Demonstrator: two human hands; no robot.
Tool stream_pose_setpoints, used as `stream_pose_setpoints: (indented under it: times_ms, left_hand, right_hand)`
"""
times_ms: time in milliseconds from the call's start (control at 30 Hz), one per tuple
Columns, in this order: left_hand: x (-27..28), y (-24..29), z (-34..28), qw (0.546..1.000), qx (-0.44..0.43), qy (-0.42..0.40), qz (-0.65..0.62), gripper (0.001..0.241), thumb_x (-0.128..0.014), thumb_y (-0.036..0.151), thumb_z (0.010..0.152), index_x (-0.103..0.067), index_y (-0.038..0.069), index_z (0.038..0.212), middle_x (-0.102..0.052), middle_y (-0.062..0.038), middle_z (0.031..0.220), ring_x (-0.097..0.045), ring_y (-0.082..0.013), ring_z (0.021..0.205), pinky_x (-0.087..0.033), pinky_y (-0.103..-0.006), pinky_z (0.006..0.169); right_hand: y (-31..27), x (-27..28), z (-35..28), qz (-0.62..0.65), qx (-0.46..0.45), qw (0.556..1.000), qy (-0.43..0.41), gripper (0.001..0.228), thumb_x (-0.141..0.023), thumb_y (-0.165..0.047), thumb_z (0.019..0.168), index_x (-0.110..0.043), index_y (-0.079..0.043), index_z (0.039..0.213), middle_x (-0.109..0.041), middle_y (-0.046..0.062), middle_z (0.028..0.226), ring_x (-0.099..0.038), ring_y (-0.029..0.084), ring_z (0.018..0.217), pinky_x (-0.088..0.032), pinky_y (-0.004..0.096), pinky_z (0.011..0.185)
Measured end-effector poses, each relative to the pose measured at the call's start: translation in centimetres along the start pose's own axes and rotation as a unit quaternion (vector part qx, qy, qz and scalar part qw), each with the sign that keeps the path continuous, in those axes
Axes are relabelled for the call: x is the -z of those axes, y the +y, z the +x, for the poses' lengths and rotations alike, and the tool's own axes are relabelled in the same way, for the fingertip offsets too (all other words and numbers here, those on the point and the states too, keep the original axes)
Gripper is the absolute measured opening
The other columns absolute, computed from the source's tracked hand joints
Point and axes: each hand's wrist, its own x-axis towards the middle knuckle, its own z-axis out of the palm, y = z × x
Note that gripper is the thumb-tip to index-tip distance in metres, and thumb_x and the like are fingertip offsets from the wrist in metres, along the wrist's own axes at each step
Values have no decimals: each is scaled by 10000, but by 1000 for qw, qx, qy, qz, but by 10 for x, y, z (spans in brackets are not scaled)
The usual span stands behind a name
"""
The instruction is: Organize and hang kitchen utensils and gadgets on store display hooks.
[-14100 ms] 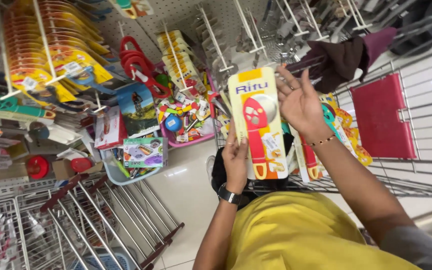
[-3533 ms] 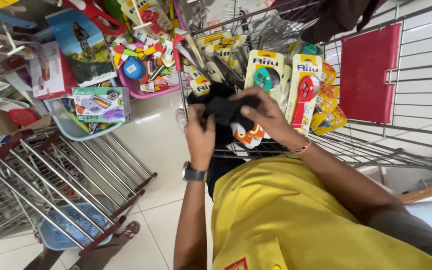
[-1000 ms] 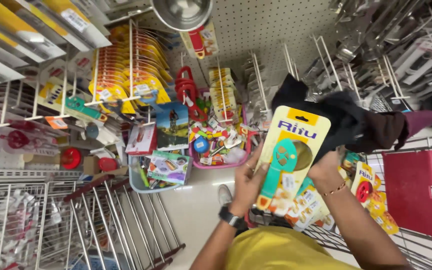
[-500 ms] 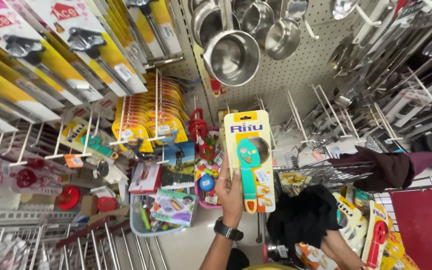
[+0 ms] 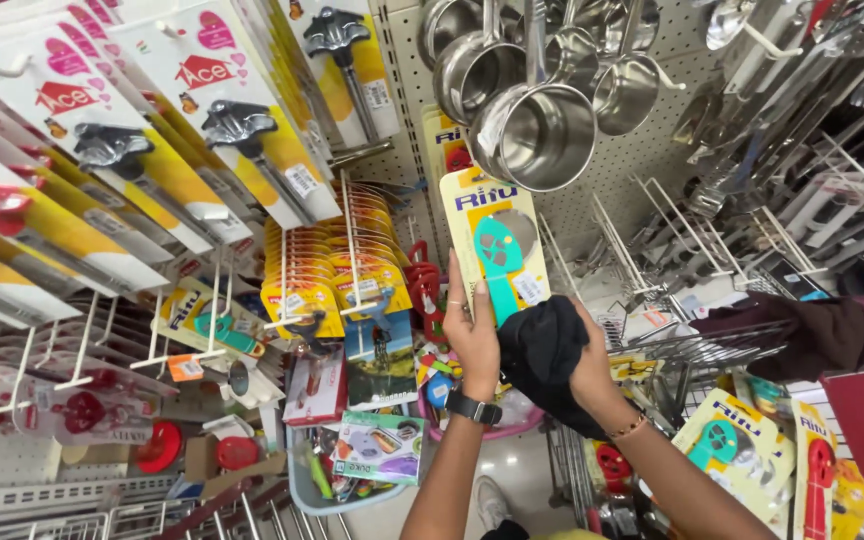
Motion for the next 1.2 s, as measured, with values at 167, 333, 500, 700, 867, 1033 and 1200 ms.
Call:
stream_pose_setpoints:
  times_ms: [167,333,500,700,867,1033,1200]
  left_hand:
    - [-1,-5,8,998,-5,-14,53,561,-511,85,1062,-356,47,1599,-552,-144,1536,-553,-156,1294,-434,-283,1070]
    - [7,-27,41,989,-27,-30,144,572,-485,96,1067,-322,63,1615,-567,-179,1513,-596,-167,1274,-453,-283,1062]
    - [27,-58,66,979,-68,-70,178,564,-469,100,1088,-299,57,1624,-469,-195,1600,-512,-211,1385,-389,-320,1140]
    - [51,-101,23,974,-43,-82,208,611,-534,100,1091,-272,48,1641,-395,-191,1664,-440,-279,1499,-315,-366,1241]
    - [67,-139,-25,989,51,-26,137,732,-613,70,1056,-194,65,1656,-367,-198,1640,-407,-301,1497,-351,-396,1214]
    - [60,-122,-112,974,66,-112,188,764,-523,-89,947,-248,57,1644,-313,-175,1700,-323,-271,1581,-311,-392,1272]
    - [40,-103,-192,932,232,-262,93,783,-480,-123,859,-311,28,1609,-372,-179,1651,-371,-254,1528,-290,-348,1241]
  right_hand:
    - [12,-2,9,84,-58,994,28,432,-610,-29,1003,-557,32,1428,-640,71,1286,-607,135,1146,-493,282,1008]
    - [21,-24,41,112,-60,992,11,446,-639,-22,958,-544,2,1393,-648,24,1231,-625,98,1099,-519,259,964]
    - [104,-10,49,141,-116,983,17,353,-665,-1,945,-612,5,1294,-668,6,1148,-632,85,1010,-538,260,890]
    - [94,-2,-7,166,-160,973,-7,265,-655,13,938,-639,-22,1200,-672,-10,1109,-647,86,1008,-558,271,891]
    - [106,15,-46,174,-275,944,53,314,-658,-40,952,-629,-48,1264,-698,7,1176,-671,104,1050,-556,280,925]
    - [95,51,-91,236,-272,930,77,326,-646,-64,1017,-609,3,1335,-689,57,1247,-658,144,1119,-542,316,978]
    - [12,94,-100,335,-227,908,108,372,-611,-77,1036,-564,-1,1398,-658,88,1331,-643,185,1205,-520,340,1070]
